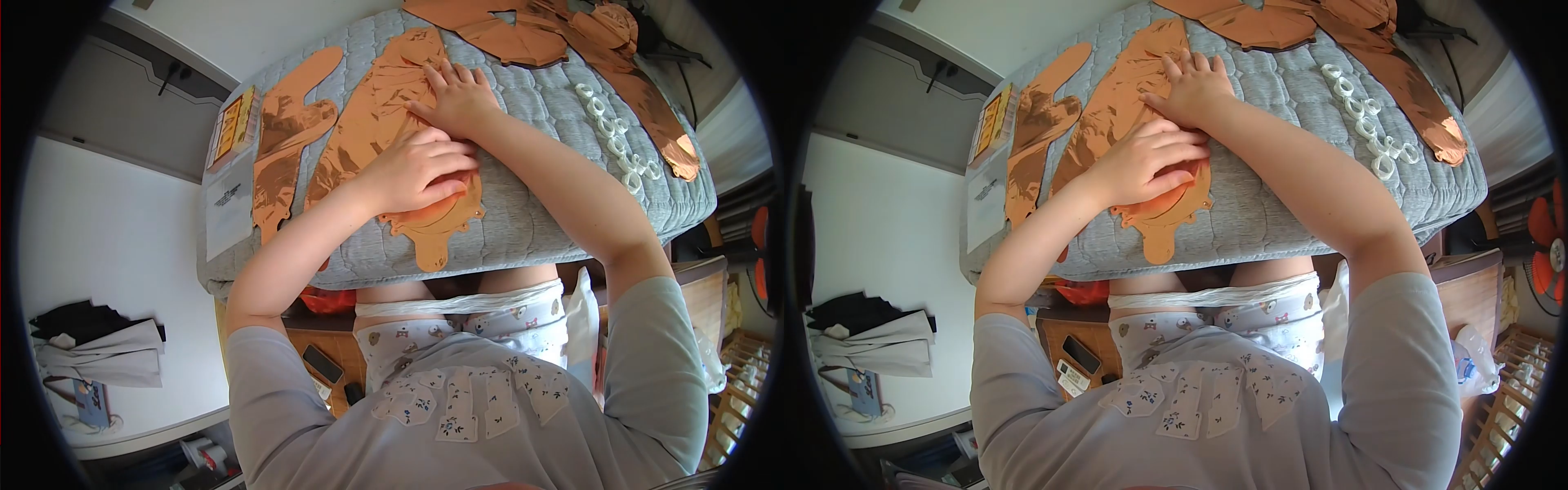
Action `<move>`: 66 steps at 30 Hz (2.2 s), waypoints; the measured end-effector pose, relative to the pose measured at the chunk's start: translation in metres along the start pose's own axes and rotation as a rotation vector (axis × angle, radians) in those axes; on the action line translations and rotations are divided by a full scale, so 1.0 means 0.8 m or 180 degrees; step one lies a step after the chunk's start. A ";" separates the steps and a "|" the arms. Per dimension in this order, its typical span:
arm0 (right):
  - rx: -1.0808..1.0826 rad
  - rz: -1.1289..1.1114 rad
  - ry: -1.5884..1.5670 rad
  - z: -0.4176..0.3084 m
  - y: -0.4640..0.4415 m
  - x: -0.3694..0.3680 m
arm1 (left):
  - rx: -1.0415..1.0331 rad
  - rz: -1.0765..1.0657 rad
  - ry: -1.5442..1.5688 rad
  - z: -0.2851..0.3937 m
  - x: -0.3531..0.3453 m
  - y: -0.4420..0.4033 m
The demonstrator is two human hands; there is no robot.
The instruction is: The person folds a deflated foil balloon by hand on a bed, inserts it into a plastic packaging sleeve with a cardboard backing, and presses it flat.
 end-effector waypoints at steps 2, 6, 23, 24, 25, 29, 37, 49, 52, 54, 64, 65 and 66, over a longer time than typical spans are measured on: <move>0.0009 -0.0170 0.0002 0.001 -0.002 0.004 | -0.0103 0.0011 0.0010 0.007 0.004 0.003; 0.0022 0.0013 -0.0103 0.004 -0.001 -0.002 | -0.0228 -0.0228 0.0266 0.034 0.004 0.019; 0.0004 0.0040 0.0035 0.005 -0.004 -0.007 | 0.0813 0.0199 -0.0893 0.033 0.062 0.142; -0.0016 0.0010 0.0022 0.004 -0.004 -0.005 | 0.0758 0.0226 -0.1017 0.033 0.060 0.140; 0.0004 0.0019 0.0026 0.003 -0.004 -0.003 | 0.0770 0.0240 -0.1029 0.032 0.059 0.137; -0.0021 -0.0060 0.0039 0.003 -0.005 -0.003 | 0.0640 0.0366 -0.1140 0.029 0.060 0.127; -0.0012 -0.0045 0.0071 0.005 -0.004 -0.007 | 0.0513 0.0501 -0.0787 0.031 0.068 0.093; 0.0019 -0.0148 -0.0107 0.008 -0.005 -0.005 | 0.0239 0.0189 -0.0339 0.030 0.022 0.050; 0.0053 0.0028 -0.0007 0.006 -0.003 -0.007 | 0.0722 0.0174 -0.0635 0.029 0.028 0.060; 0.0023 0.0046 -0.0031 0.005 -0.003 -0.008 | 0.0985 0.0055 -0.0908 0.026 0.030 0.065; 0.0066 0.0018 -0.0002 0.006 -0.002 -0.005 | 0.1145 -0.0199 -0.1040 0.011 0.034 0.057; 0.0054 0.0007 -0.0036 0.005 -0.002 -0.005 | 0.1084 -0.0205 -0.1125 0.008 0.034 0.055; 0.0042 -0.0004 -0.0069 0.005 -0.002 -0.005 | 0.1080 -0.0205 -0.1128 0.005 0.034 0.053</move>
Point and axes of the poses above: each hand's wrist, its own y-axis away from the middle knuckle, its own x-axis out of the back of the hand, z = x × y, the point moved 1 cm from there along -y, towards the middle knuckle, and after that the axes turned 6 degrees about x, right-handed, at the moved point
